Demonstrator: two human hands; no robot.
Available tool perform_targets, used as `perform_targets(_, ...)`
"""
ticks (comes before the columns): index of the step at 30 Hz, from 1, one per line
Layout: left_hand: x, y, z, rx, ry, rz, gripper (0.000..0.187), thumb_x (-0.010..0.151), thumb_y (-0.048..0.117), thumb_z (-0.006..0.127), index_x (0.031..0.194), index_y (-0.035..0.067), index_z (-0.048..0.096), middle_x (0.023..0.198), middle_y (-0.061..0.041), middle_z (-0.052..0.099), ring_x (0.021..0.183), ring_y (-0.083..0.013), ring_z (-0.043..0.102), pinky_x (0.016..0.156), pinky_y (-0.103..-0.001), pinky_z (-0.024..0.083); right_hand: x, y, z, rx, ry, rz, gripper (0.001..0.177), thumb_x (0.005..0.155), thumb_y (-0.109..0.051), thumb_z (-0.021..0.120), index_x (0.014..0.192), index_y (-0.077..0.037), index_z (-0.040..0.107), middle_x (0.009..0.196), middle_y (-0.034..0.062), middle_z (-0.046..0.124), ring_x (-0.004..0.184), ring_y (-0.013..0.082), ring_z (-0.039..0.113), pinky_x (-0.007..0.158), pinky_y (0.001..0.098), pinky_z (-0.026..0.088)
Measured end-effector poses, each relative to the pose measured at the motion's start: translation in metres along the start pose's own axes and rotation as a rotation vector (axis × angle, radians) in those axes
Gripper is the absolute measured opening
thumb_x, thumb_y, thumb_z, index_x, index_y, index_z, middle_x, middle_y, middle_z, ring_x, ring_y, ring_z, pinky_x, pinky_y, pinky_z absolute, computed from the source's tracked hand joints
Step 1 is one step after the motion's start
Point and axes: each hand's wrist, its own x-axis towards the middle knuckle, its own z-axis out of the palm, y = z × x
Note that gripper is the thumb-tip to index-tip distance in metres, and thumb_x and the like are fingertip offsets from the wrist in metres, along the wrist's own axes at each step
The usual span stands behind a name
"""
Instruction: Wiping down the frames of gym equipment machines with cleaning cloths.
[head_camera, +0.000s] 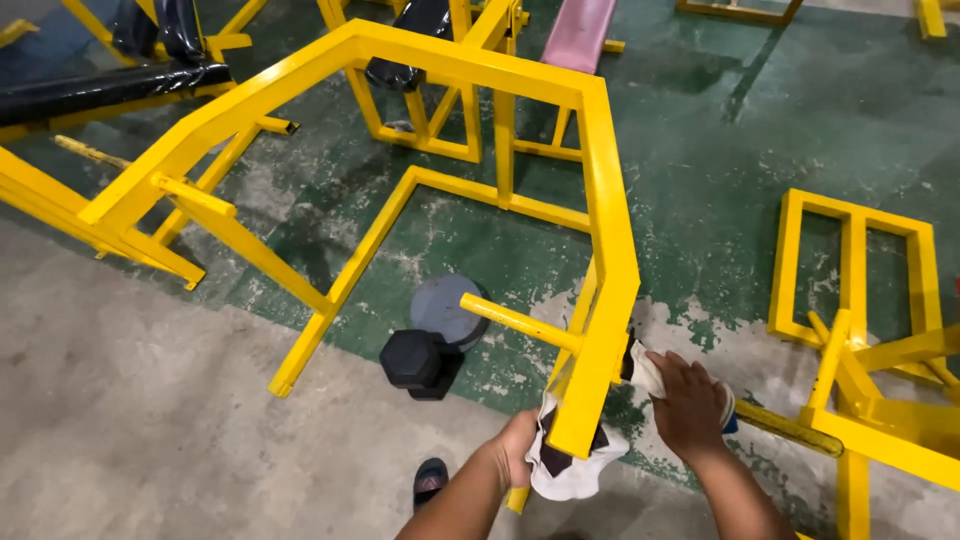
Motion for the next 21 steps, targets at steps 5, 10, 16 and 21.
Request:
perform_targets(5, -0.02, -0.029, 0.034, -0.222, 0.305, 0.125, 0.045, 0.111, 0.024, 0.034, 0.128, -0.004, 0.064, 0.104, -0.025, 0.077, 0.078, -0.0363, 0.076, 0.058, -0.044, 0.066, 0.001, -0.007, -0.011, 0.021, -0.156, 0.086, 0.082, 0.078, -0.014, 0.058, 0.154, -0.038, 0.038, 0.162, -0.0019, 0.04, 0.151, 0.0334, 0.034, 0.113, 0.0579, 0.026)
perform_targets(10, -0.008, -0.026, 0.02, -0.187, 0.335, 0.15, 0.038, 0.108, 0.016, 0.039, 0.126, -0.005, 0.065, 0.107, -0.026, 0.075, 0.084, -0.0422, 0.074, 0.065, -0.051, 0.065, -0.001, -0.011, -0.014, 0.098, -0.08, 0.065, 0.082, 0.076, -0.014, 0.062, 0.152, -0.035, 0.043, 0.16, 0.0011, 0.043, 0.148, 0.0372, 0.038, 0.111, 0.0599, 0.027)
perform_targets(16, -0.04, -0.02, 0.02, -0.131, 0.29, 0.165, 0.04, 0.11, 0.024, 0.038, 0.122, -0.006, 0.06, 0.108, -0.026, 0.073, 0.084, -0.0382, 0.073, 0.064, -0.046, 0.06, -0.002, -0.031, -0.037, 0.192, -0.039, 0.105, 0.067, 0.083, -0.014, 0.065, 0.148, -0.023, 0.052, 0.154, 0.0064, 0.053, 0.139, 0.0375, 0.045, 0.107, 0.0555, 0.03)
perform_targets(21, -0.126, -0.003, 0.104, 0.115, 0.511, 0.419, 0.047, 0.109, 0.033, 0.049, 0.114, -0.008, 0.07, 0.105, -0.023, 0.072, 0.082, -0.0293, 0.066, 0.069, -0.04, 0.056, -0.013, -0.08, -0.05, 0.737, -0.076, 0.23, 0.076, 0.082, 0.01, 0.053, 0.154, -0.013, 0.042, 0.155, 0.009, 0.046, 0.137, 0.0287, 0.05, 0.112, 0.0404, 0.043)
